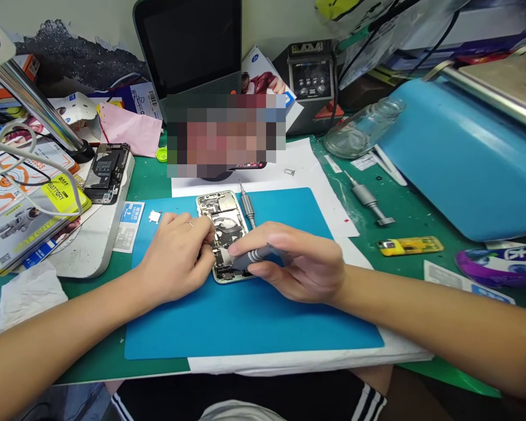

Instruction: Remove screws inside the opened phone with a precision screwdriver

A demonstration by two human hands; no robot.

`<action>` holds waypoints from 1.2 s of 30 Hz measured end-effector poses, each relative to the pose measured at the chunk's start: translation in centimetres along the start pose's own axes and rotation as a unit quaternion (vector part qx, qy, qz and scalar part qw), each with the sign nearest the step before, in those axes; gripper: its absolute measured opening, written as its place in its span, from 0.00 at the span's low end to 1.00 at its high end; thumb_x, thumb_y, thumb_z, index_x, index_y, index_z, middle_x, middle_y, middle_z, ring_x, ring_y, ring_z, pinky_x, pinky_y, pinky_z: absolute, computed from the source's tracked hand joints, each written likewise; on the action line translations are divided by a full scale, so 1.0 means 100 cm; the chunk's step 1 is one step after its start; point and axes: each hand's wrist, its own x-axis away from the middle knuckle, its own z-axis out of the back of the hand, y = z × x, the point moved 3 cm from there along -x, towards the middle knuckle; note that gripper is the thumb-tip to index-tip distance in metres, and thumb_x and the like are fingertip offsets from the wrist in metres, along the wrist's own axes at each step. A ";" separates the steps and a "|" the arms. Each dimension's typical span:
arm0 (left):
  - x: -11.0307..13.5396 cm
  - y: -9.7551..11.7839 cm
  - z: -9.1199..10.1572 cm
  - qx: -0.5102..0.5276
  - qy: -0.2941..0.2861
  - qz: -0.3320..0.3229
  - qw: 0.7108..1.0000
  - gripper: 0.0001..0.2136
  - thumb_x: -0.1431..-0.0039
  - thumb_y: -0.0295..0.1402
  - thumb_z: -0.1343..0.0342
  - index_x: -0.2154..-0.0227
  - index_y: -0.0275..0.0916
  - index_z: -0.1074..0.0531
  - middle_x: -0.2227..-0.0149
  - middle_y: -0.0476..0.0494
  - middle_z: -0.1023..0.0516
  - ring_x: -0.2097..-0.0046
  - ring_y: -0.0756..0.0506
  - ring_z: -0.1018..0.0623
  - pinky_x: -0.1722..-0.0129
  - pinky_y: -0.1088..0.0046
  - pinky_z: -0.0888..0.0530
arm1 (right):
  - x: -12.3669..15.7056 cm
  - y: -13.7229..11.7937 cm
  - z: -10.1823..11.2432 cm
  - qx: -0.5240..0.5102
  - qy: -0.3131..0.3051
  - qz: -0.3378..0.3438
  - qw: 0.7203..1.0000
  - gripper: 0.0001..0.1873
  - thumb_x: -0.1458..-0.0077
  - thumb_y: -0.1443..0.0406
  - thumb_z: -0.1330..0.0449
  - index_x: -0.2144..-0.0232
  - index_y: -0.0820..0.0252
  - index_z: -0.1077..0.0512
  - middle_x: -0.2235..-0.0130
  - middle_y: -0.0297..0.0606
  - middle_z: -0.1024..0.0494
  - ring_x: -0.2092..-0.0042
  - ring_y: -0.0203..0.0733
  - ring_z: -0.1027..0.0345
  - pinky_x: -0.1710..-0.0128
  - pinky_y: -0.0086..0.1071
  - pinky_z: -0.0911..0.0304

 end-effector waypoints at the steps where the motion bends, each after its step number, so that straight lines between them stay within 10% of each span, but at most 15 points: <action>1: 0.000 0.000 0.000 -0.002 0.000 -0.001 1.000 0.03 0.40 0.26 0.53 0.68 0.40 0.40 0.73 0.50 0.32 0.67 0.45 0.33 0.63 0.64 0.42 | 0.000 0.000 0.001 0.003 0.006 -0.003 1.000 0.34 0.37 0.74 0.42 0.32 0.56 0.46 0.57 0.43 0.20 0.56 0.39 0.23 0.56 0.36 0.23; 36: -0.002 0.002 0.001 -0.002 -0.020 0.003 1.000 0.02 0.40 0.31 0.51 0.68 0.41 0.39 0.71 0.48 0.29 0.67 0.44 0.32 0.62 0.62 0.41 | 0.003 -0.001 -0.004 0.041 -0.052 0.027 0.997 0.34 0.37 0.72 0.42 0.33 0.62 0.48 0.58 0.46 0.19 0.57 0.41 0.21 0.59 0.35 0.22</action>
